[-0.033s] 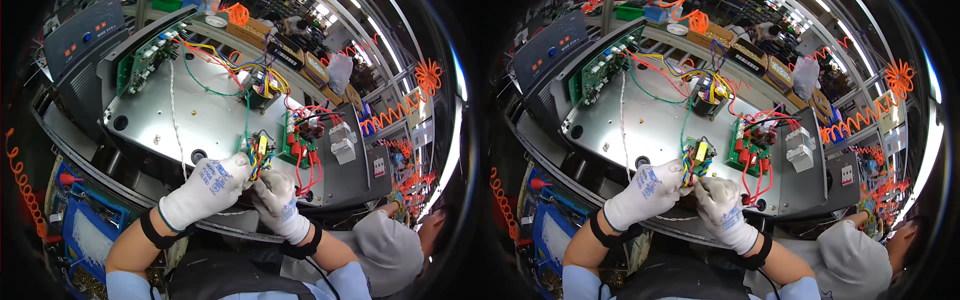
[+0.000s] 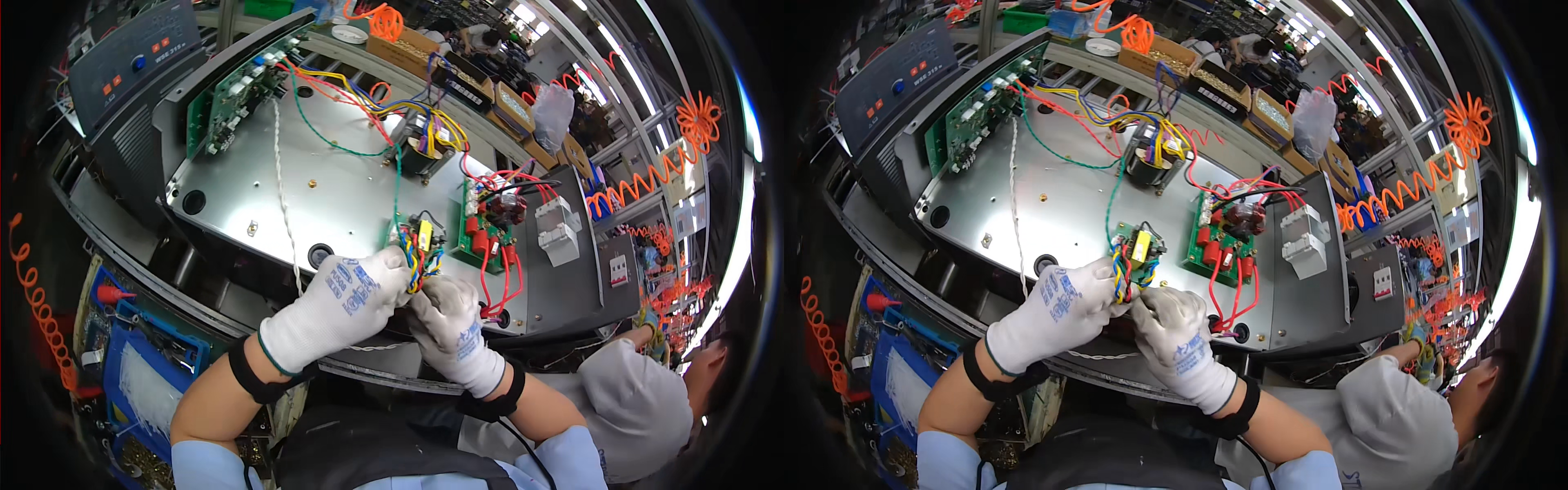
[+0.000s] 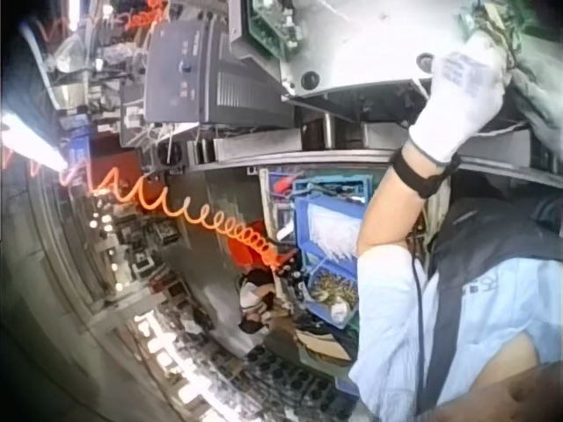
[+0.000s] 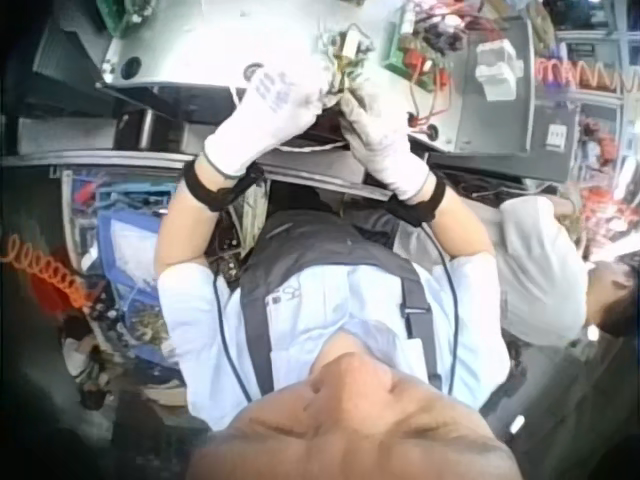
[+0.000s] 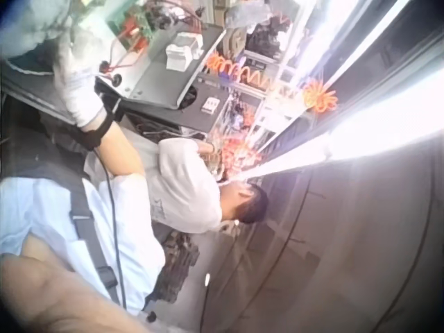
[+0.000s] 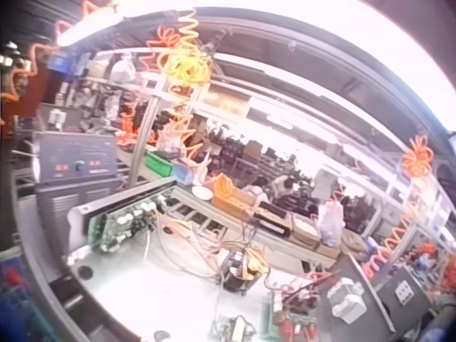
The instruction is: Assembling the internal components, wiring, and front panel of an industrial power inverter on an assembly line.
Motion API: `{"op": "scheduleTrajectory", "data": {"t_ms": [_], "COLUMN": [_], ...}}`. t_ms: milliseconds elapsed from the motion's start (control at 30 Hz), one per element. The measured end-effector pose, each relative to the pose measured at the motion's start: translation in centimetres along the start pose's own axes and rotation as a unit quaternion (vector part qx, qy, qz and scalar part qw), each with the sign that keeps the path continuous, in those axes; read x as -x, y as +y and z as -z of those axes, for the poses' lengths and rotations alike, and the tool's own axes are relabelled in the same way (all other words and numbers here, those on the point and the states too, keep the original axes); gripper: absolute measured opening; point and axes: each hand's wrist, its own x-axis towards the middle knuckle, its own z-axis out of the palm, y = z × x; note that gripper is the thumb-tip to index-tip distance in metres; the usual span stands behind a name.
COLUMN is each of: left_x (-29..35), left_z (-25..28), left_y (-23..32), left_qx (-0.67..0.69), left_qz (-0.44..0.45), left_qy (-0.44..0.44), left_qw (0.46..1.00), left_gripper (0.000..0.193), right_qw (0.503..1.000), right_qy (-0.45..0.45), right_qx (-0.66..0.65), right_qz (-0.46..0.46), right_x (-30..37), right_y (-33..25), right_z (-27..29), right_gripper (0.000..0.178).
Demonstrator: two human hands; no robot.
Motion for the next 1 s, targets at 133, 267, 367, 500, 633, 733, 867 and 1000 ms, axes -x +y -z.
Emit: {"op": "scheduleTrajectory", "data": {"t_ms": [133, 267, 367, 500, 633, 733, 867, 1000], "left_x": [-1.2, -1.3, -0.3, -2.3, 1.2, 6.6, 10.5, 11.3], "left_z": [-0.4, 1.6, 0.4, -0.1, 1.2, -0.2, -4.1, -11.7], "left_y": [-0.2, 0.8, 1.2, 3.4, 4.2, 5.0, 7.3, 0.4], "left_qx": [-0.024, 0.189, 0.213, -0.102, -0.06, 0.042, 0.168, 0.186], "left_qz": [-0.014, 0.223, 0.174, 0.051, 0.077, 0.142, 0.465, 0.395], "left_qy": [0.002, -0.072, -0.003, -0.028, 0.076, 0.195, -0.018, 0.272], "left_qw": [1.0, 0.954, 0.961, 0.993, 0.992, 0.97, 0.869, 0.858], "left_gripper": [0.012, 0.023, 0.023, 0.023, 0.02, 0.017, 0.019, 0.029], "right_qw": [0.998, 0.994, 0.993, 0.993, 0.969, 0.918, 0.906, 0.883], "right_qy": [-0.019, 0.021, -0.042, -0.038, 0.233, 0.33, 0.4, 0.455], "right_qx": [-0.033, -0.044, 0.035, -0.101, -0.07, 0.18, 0.027, -0.058], "right_qz": [-0.041, -0.099, -0.103, -0.048, -0.042, -0.126, -0.137, -0.1], "right_x": [-0.8, -1.1, -1.1, -0.1, 4.5, 9.3, 8.2, 7.9], "right_y": [0.1, -1.2, -3.2, -1.1, -1.3, 2.5, 8.0, 9.4], "right_z": [0.6, 0.8, 2.1, 4.3, 8.6, 10.4, 8.7, 7.3], "right_gripper": [0.037, 0.036, 0.047, 0.044, 0.036, 0.06, 0.053, 0.035]}}
